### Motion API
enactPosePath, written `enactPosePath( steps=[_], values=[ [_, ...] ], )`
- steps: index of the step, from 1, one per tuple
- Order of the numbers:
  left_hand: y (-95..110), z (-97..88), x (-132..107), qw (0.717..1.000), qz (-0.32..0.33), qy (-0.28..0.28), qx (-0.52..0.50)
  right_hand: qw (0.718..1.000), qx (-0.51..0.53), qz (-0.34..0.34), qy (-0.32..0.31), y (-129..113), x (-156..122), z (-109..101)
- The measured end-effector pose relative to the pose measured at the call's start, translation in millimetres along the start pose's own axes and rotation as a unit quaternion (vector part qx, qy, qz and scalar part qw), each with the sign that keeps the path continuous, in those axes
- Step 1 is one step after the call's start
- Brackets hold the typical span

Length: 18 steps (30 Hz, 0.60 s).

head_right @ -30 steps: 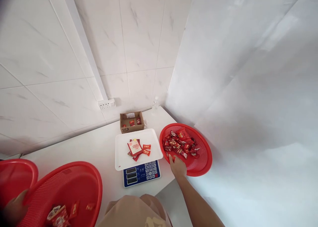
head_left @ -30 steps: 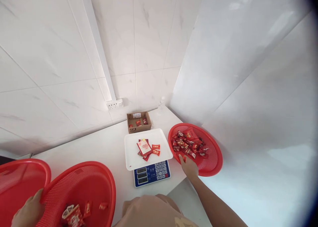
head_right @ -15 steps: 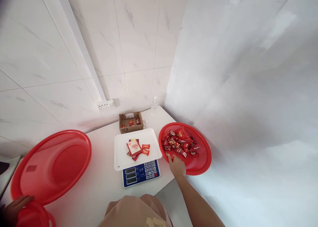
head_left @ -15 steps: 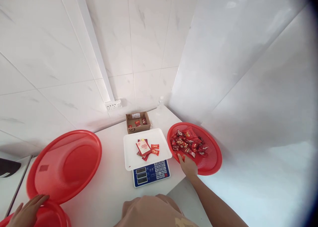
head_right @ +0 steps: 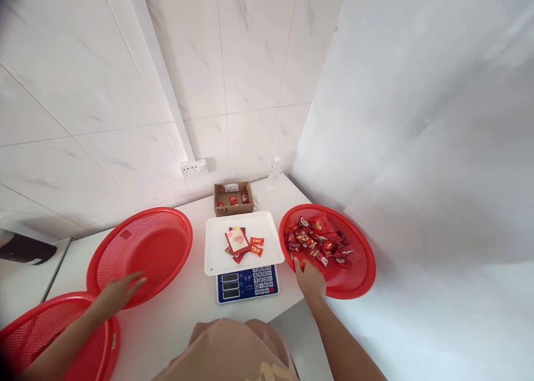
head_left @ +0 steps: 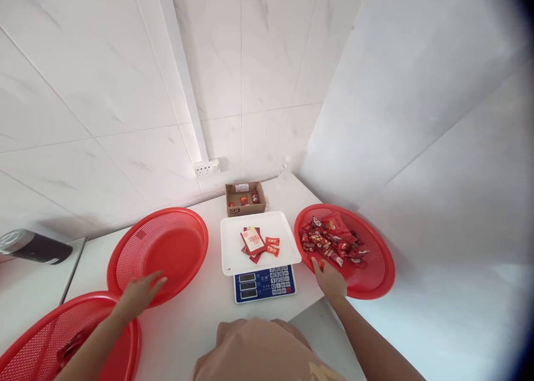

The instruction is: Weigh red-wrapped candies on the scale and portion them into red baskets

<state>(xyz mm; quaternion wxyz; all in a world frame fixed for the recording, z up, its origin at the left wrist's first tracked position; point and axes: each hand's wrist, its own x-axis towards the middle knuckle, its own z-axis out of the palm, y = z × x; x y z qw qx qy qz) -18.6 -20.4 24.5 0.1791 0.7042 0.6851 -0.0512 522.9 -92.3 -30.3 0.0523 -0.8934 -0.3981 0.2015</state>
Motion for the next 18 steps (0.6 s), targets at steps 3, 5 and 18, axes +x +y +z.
enactPosePath(
  steps=[3, 5, 18],
  values=[
    [40, 20.7, -7, 0.994, 0.058, -0.077, -0.048, 1.000, -0.009, 0.004, -0.002, 1, 1, 1],
    [63, 31.1, -10, 0.992, 0.068, -0.087, -0.059, 1.000, -0.016, 0.007, -0.005, 1, 1, 1],
    [123, 51.3, -10, 0.992, 0.082, -0.038, -0.087, 1.000, -0.004, 0.008, -0.003, 1, 0, 0]
  ],
)
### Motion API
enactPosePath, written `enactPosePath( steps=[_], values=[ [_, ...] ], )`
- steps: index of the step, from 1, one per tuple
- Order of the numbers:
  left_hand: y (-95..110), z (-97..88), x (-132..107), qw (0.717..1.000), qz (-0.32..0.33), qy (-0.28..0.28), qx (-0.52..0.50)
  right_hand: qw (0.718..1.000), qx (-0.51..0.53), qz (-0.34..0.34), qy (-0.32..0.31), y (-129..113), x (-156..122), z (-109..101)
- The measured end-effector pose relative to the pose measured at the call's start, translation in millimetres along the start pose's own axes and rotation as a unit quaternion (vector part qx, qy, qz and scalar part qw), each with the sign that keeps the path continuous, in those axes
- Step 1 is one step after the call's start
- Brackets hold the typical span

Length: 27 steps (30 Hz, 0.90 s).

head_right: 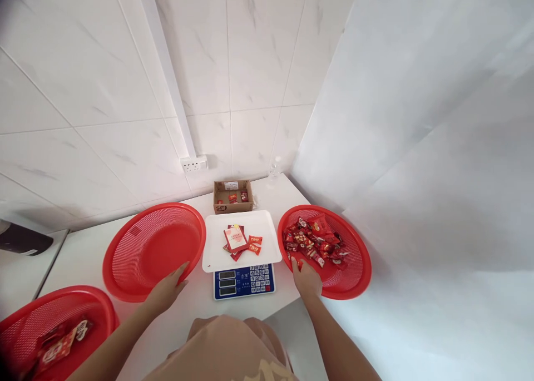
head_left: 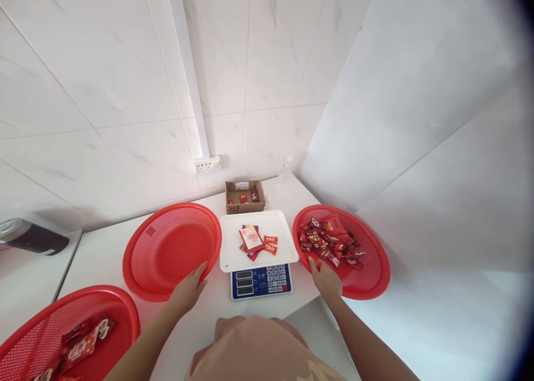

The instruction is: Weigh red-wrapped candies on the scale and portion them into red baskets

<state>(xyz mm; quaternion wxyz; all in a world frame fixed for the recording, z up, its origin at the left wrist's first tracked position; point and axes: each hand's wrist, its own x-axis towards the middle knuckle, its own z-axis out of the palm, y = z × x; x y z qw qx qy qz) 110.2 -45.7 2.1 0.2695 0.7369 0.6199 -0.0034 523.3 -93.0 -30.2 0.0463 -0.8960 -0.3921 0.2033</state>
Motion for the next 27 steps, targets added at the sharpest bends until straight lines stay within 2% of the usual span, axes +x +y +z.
enactPosePath(
  steps=[4, 8, 11, 14, 17, 21, 24, 27],
  values=[
    [33, -3.3, 14, 0.997, 0.061, 0.044, 0.001, 1.000, -0.001, 0.008, -0.005, -1, 0, 0],
    [85, 6.1, 50, 0.991, 0.134, 0.017, -0.008, 1.000, -0.007, 0.008, -0.006, -3, -1, -2],
    [118, 19.2, 81, 0.990, 0.137, 0.000, -0.017, 1.000, -0.010, 0.003, -0.006, -4, -3, -4],
    [137, 28.8, 104, 0.993, 0.119, -0.012, -0.014, 1.000, -0.007, 0.004, -0.009, -5, -3, -5],
    [142, 31.5, 112, 0.992, 0.121, -0.030, -0.007, 1.000, -0.008, 0.009, -0.014, -5, -2, -5],
    [135, 26.2, 109, 0.989, 0.145, -0.024, -0.020, 1.000, -0.010, 0.006, -0.013, -5, -2, -4],
    [123, 17.7, 105, 0.988, 0.149, 0.011, -0.048, 1.000, -0.010, 0.005, -0.015, -6, -2, -5],
    [109, 4.4, 97, 0.984, 0.137, 0.071, -0.086, 1.000, -0.015, 0.009, -0.018, -8, -4, -7]
  ],
)
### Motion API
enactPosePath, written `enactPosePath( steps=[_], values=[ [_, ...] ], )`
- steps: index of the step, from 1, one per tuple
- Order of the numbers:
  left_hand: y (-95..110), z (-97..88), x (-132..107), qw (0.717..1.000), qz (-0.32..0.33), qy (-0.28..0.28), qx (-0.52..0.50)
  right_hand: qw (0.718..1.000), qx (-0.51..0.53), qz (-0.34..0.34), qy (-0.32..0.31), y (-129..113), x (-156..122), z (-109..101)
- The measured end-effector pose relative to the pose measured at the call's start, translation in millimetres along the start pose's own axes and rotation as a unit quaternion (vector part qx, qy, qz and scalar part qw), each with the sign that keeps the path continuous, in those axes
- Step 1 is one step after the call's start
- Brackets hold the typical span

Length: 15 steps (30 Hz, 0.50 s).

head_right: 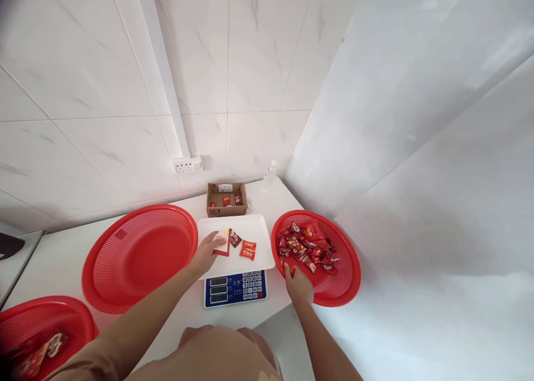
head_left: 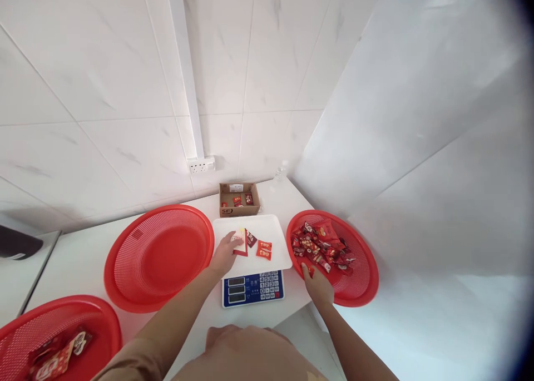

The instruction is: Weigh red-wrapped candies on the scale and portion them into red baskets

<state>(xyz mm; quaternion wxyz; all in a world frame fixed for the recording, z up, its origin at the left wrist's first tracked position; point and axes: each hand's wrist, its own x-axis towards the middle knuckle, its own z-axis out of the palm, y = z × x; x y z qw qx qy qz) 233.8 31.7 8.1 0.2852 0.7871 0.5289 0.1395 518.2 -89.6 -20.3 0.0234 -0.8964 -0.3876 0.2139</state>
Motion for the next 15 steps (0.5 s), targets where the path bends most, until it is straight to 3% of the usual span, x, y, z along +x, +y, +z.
enactPosePath(
  steps=[5, 9, 12, 15],
  values=[
    [-22, -44.5, -31, 0.988, -0.055, 0.144, -0.027, 1.000, 0.002, 0.006, 0.001, 0, -1, 0],
    [-48, -76.9, -60, 0.968, -0.134, 0.211, -0.015, 1.000, 0.004, 0.006, 0.000, 2, 1, 2],
    [-61, -84.3, -71, 0.953, -0.186, 0.238, 0.015, 1.000, 0.005, 0.004, 0.001, 2, 2, 2],
    [-60, -74.3, -68, 0.954, -0.186, 0.230, 0.054, 1.000, 0.007, 0.004, 0.002, 2, 1, 2]
  ],
)
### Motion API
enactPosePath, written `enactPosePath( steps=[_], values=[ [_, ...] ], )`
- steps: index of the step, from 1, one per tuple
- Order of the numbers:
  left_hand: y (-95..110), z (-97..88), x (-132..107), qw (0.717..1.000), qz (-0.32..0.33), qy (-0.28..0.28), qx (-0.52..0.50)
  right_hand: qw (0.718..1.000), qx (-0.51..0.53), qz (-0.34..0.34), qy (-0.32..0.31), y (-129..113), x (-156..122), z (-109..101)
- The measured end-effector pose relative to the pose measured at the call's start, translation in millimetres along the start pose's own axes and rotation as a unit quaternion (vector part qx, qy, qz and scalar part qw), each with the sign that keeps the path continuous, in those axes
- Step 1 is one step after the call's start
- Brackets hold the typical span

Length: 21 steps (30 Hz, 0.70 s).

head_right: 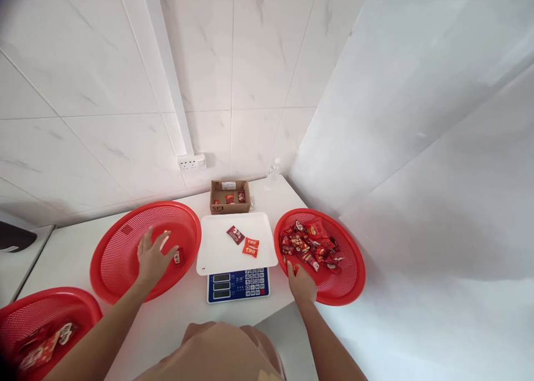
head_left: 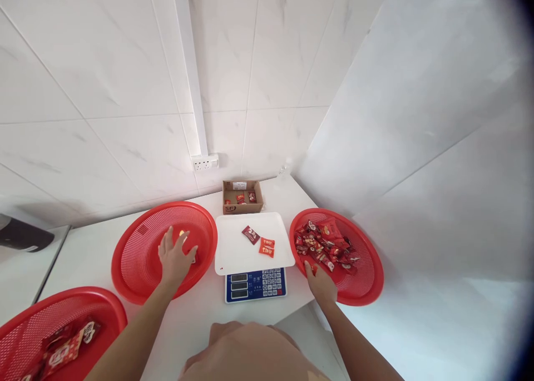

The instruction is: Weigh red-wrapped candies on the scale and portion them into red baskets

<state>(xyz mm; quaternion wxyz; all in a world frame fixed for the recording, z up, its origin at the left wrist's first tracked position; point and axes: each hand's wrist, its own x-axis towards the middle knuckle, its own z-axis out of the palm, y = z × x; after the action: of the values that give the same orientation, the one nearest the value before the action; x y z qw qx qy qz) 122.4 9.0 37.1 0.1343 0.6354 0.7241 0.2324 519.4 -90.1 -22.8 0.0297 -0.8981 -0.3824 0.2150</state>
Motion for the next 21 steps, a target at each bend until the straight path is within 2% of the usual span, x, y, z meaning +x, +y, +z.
enactPosePath(
  steps=[4, 8, 11, 13, 16, 21],
  values=[
    [26, 35.9, -1, 0.984, 0.124, -0.099, 0.084, 1.000, 0.000, -0.001, -0.001, -1, -1, 0],
    [66, 82.0, 8, 0.939, 0.264, -0.205, 0.087, 1.000, -0.007, 0.001, 0.000, -1, 0, 0],
    [94, 110.7, 20, 0.897, 0.337, -0.271, 0.092, 1.000, -0.007, 0.005, 0.003, 0, 2, 1],
    [108, 122.6, 28, 0.878, 0.361, -0.299, 0.100, 1.000, -0.004, 0.004, 0.001, 0, 3, 1],
    [119, 128.2, 38, 0.864, 0.370, -0.323, 0.115, 1.000, 0.005, 0.002, -0.002, 1, 4, 2],
    [127, 122.2, 42, 0.877, 0.319, -0.334, 0.136, 1.000, 0.005, 0.001, 0.005, 2, 4, 2]
  ],
)
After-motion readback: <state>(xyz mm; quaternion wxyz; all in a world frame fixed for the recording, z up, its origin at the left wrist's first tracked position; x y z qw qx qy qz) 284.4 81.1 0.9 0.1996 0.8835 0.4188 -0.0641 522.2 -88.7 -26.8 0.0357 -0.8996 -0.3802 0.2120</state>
